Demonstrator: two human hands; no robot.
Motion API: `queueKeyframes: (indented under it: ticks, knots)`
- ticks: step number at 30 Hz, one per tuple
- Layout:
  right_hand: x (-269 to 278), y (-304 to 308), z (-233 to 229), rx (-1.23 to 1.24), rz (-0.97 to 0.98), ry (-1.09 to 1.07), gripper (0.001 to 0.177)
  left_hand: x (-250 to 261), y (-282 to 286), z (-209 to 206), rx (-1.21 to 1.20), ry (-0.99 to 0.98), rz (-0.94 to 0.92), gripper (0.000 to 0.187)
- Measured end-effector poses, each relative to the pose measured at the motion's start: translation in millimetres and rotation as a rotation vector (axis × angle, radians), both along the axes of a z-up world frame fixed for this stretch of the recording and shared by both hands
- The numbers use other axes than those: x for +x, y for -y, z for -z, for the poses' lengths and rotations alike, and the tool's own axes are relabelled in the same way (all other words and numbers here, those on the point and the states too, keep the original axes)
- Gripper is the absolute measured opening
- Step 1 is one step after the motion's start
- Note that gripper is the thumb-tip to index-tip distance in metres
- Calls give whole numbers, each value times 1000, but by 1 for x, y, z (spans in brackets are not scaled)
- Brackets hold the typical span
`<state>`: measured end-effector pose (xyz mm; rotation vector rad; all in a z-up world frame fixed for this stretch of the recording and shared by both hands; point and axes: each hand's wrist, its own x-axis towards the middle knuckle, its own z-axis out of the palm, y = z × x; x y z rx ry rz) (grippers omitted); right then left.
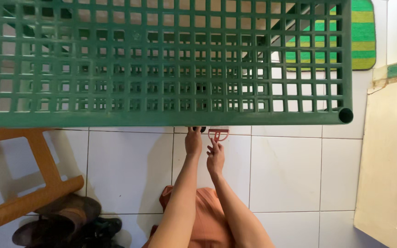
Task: The person holds a black shoe and scrubs its sole and upper with a pink brush. They rotate the shoe to access different areas and continue scrubbing the same shoe for the duration of the clip.
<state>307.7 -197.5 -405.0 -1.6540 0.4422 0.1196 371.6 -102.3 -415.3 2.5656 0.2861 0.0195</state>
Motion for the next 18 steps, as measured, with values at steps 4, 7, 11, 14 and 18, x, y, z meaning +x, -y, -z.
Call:
queueKeyframes:
  ticks: [4, 7, 11, 14, 18]
  knots:
    - [0, 0, 7, 37, 8, 7, 54, 12, 2, 2, 54, 69, -13, 34]
    - [1, -1, 6, 44, 6, -10, 51, 19, 2, -3, 101, 95, 19, 33]
    - [-12, 4, -9, 38, -3, -3, 59, -4, 0, -11, 7, 159, 20, 52]
    - [-27, 12, -39, 4, -8, -53, 56, -42, 1, -34, -72, 116, -101, 58]
    - [-51, 28, -99, -218, -159, -194, 48, -113, 8, -84, -65, 15, -261, 55]
